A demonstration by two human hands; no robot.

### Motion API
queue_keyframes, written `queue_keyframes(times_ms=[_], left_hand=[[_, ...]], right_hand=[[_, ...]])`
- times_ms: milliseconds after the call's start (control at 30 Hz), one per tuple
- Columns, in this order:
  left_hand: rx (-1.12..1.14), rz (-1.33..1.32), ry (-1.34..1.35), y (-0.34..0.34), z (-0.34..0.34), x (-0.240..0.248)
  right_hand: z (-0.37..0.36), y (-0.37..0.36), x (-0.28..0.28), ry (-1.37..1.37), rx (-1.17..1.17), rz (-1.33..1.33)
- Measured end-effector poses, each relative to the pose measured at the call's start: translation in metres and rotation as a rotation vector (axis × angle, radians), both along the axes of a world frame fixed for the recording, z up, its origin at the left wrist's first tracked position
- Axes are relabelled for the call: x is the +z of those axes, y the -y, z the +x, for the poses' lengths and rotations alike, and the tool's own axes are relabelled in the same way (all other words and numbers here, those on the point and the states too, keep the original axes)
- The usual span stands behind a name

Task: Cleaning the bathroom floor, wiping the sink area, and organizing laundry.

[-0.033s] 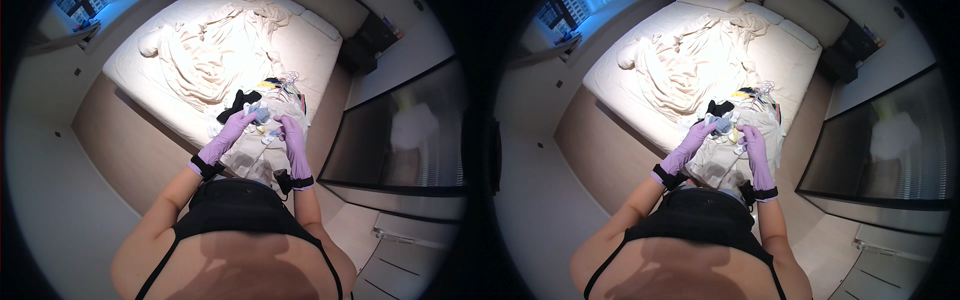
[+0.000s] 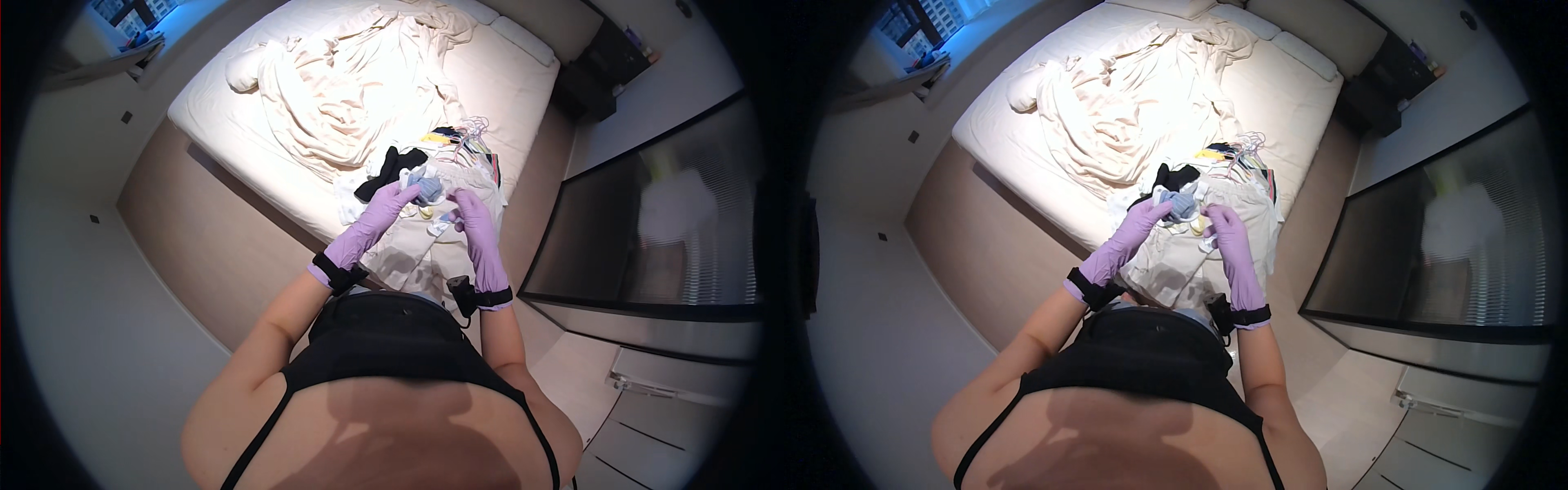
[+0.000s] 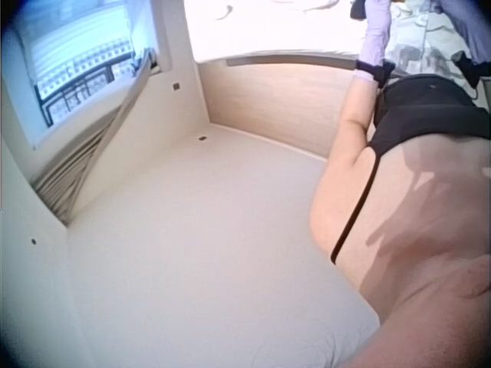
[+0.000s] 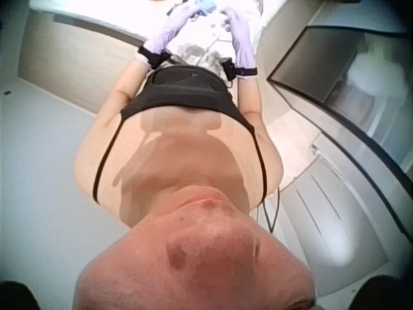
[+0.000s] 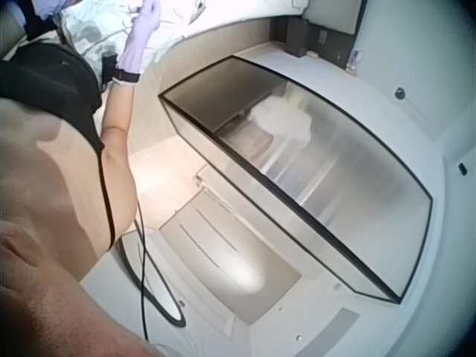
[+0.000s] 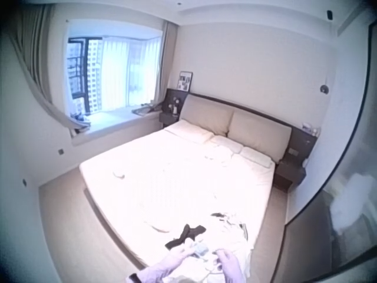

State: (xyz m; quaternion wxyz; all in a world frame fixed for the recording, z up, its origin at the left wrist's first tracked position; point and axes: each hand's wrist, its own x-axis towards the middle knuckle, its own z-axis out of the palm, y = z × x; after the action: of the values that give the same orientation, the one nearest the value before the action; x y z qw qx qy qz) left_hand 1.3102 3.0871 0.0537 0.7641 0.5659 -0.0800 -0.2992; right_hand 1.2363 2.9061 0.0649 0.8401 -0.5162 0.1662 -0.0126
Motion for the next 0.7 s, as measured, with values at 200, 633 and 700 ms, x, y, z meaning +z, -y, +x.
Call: queue_keyframes(times_ms=[200, 633, 700], left_hand=[[-0.072, -0.103, -0.079, 0.001, 0.001, -0.008], [-0.104, -0.503, -0.373, 0.002, -0.003, 0.002], [-0.1, -0.348, -0.26, 0.002, -0.004, 0.006]], right_hand=[[-0.002, 0.007, -0.007, 0.004, 0.085, 0.617], [0.002, 0.001, 0.012, -0.012, -0.035, -0.417], [0.0, -0.001, 0.021, 0.06, -0.037, -0.591]])
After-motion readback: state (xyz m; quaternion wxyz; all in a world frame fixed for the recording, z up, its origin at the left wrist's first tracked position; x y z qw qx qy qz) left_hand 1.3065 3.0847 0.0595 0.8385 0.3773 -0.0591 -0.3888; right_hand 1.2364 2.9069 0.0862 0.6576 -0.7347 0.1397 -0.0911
